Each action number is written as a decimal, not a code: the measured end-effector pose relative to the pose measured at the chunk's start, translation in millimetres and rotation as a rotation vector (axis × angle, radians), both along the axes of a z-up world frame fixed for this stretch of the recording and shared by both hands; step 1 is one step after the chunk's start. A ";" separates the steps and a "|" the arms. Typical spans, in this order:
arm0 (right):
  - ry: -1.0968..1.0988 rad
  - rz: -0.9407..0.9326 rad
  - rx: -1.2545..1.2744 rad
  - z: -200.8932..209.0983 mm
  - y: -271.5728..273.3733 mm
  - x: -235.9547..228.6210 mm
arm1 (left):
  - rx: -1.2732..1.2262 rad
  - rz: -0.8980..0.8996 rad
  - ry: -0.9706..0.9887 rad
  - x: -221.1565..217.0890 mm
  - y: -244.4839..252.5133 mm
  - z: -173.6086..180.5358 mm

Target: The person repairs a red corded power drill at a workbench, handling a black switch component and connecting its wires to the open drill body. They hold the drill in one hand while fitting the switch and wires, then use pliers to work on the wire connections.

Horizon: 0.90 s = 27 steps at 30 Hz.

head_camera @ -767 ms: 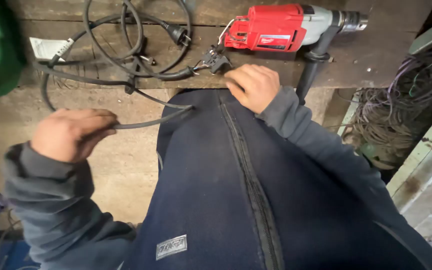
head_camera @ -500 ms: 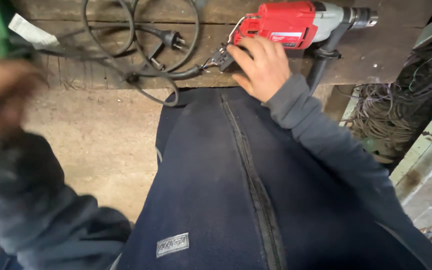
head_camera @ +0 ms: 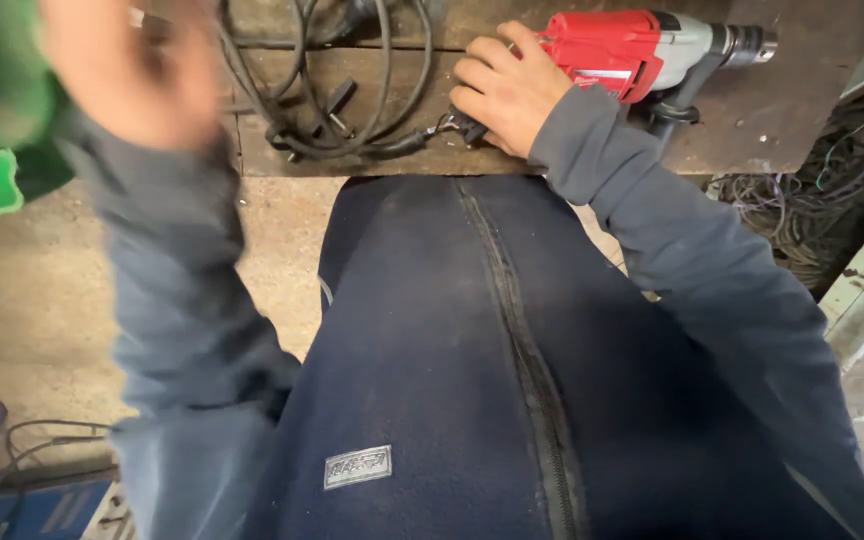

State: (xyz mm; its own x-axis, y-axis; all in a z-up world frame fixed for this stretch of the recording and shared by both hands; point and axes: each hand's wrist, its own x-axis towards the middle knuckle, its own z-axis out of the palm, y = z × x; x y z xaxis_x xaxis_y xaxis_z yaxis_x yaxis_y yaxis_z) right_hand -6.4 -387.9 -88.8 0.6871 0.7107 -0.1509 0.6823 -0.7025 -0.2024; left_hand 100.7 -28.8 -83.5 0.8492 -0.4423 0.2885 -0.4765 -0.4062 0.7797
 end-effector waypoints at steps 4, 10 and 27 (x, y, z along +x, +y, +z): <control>-0.069 0.042 0.050 -8.2 -5.7 -4.6 | -0.044 -0.249 -0.074 -66.0 -63.1 57.6; -0.080 0.083 0.032 -29.9 -15.7 -7.5 | 0.065 -0.219 0.233 -125.3 -105.6 -22.9; -0.135 -0.637 0.349 29.4 -68.1 -94.3 | 0.214 -0.245 0.337 -127.4 -137.4 -54.5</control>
